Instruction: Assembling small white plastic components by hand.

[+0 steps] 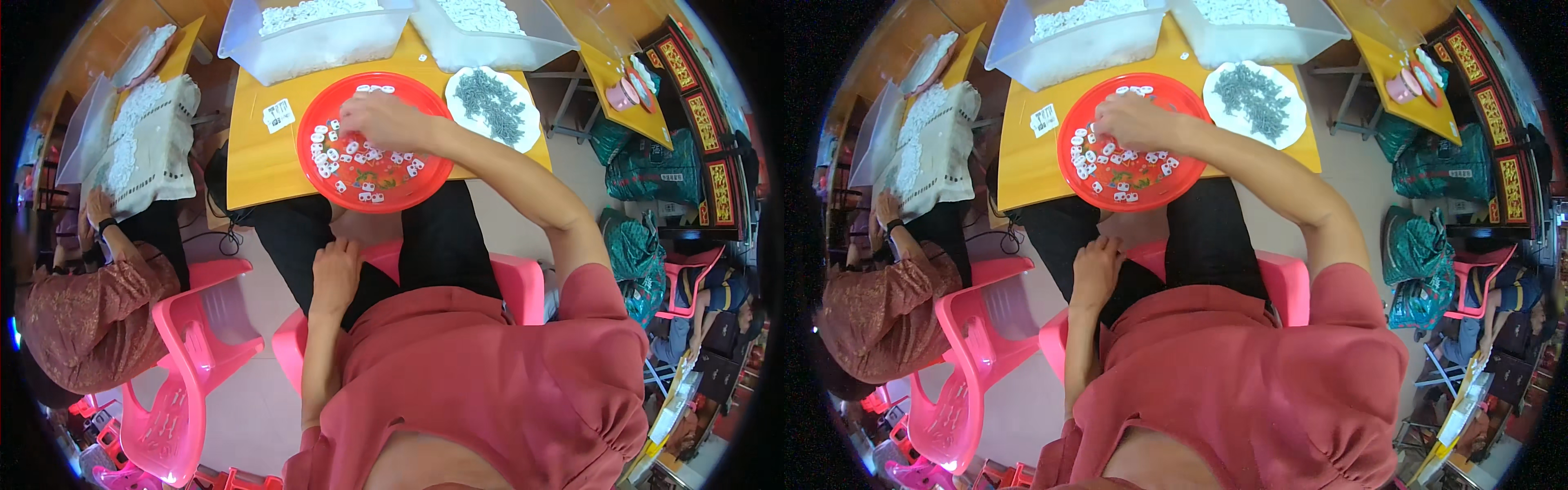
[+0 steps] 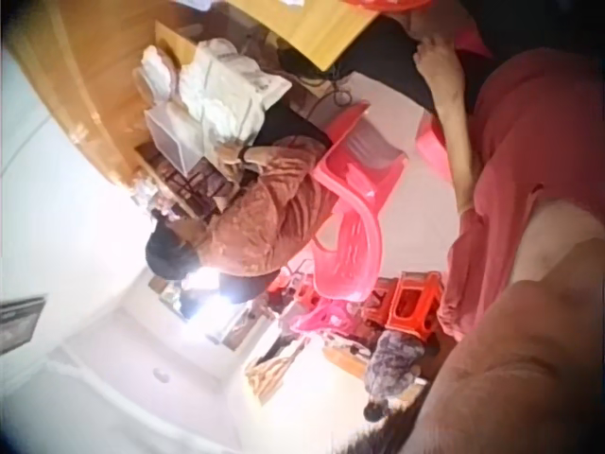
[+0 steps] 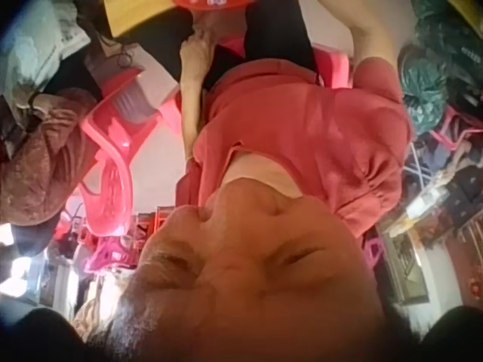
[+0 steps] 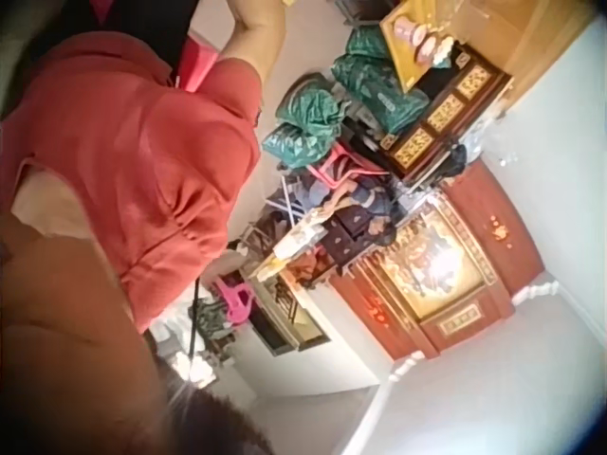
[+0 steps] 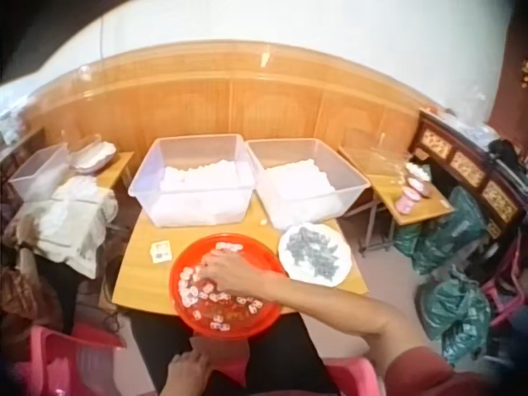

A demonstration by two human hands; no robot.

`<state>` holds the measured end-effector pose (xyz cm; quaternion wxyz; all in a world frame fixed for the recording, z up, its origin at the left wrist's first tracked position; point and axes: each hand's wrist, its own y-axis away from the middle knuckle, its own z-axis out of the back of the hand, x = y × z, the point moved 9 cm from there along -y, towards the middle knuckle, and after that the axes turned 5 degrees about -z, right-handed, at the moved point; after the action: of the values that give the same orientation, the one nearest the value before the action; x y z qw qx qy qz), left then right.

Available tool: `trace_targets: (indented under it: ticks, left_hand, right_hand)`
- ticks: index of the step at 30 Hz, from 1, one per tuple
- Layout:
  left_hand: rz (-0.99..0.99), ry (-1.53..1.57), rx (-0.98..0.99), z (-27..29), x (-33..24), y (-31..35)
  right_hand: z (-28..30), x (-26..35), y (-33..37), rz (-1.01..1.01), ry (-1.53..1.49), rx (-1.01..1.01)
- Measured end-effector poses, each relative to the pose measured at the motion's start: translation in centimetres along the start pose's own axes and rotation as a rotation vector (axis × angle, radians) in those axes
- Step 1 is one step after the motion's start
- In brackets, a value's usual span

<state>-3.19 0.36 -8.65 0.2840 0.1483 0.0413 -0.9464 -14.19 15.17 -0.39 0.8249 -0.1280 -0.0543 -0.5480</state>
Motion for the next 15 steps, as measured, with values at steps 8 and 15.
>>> trace_targets:
  ticks: [8, 15]
  left_hand:
    - [-0.001, -0.018, 0.178, -2.0, 0.1, 0.5]
    - [0.018, -0.010, 0.214, -2.2, 0.3, 0.3]
  right_hand:
    - [6.4, -6.2, 6.1, -0.279, -0.122, -0.119]
    - [2.1, -1.0, 8.9, -0.302, -0.382, 0.255]
